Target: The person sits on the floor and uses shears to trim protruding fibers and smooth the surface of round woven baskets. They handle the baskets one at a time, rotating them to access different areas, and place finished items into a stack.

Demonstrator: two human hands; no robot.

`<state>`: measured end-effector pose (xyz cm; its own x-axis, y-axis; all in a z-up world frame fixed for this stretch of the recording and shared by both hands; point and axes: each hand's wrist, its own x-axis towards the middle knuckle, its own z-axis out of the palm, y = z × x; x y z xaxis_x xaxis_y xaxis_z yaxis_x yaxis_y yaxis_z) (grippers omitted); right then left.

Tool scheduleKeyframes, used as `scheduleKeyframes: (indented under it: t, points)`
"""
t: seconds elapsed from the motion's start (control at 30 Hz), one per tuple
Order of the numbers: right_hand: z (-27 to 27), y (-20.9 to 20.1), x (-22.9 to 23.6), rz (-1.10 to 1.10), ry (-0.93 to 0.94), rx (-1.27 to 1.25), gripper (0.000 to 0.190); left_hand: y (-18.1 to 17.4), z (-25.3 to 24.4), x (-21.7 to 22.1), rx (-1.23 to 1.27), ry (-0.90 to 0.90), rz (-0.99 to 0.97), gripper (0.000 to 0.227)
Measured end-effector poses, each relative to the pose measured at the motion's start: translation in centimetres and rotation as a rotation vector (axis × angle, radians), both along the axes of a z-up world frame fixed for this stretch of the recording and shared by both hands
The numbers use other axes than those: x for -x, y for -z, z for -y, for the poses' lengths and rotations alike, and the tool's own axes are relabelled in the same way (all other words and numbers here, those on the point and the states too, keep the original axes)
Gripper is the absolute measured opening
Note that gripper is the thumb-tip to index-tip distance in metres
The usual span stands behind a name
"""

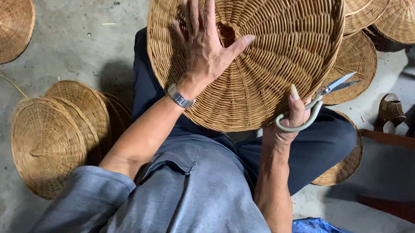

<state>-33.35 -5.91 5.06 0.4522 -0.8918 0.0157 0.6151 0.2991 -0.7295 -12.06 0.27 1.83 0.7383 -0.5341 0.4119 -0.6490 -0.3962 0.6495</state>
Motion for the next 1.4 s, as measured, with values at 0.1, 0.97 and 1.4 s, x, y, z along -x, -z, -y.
scheduleKeyframes:
  t: [0.1,0.97,1.4]
  points:
    - [-0.1,0.7,0.5,-0.028,-0.006,-0.015,0.04,1.5,0.0,0.2,0.086,0.034,-0.037,0.112]
    - [0.6,4.5,0.6,-0.024,-0.047,-0.114,0.04,4.7,-3.2,0.2,0.325,0.154,-0.176,0.042]
    - [2.3,5.0,1.1,0.014,-0.058,-0.262,0.039,0.3,-4.7,0.2,0.117,0.172,0.035,0.055]
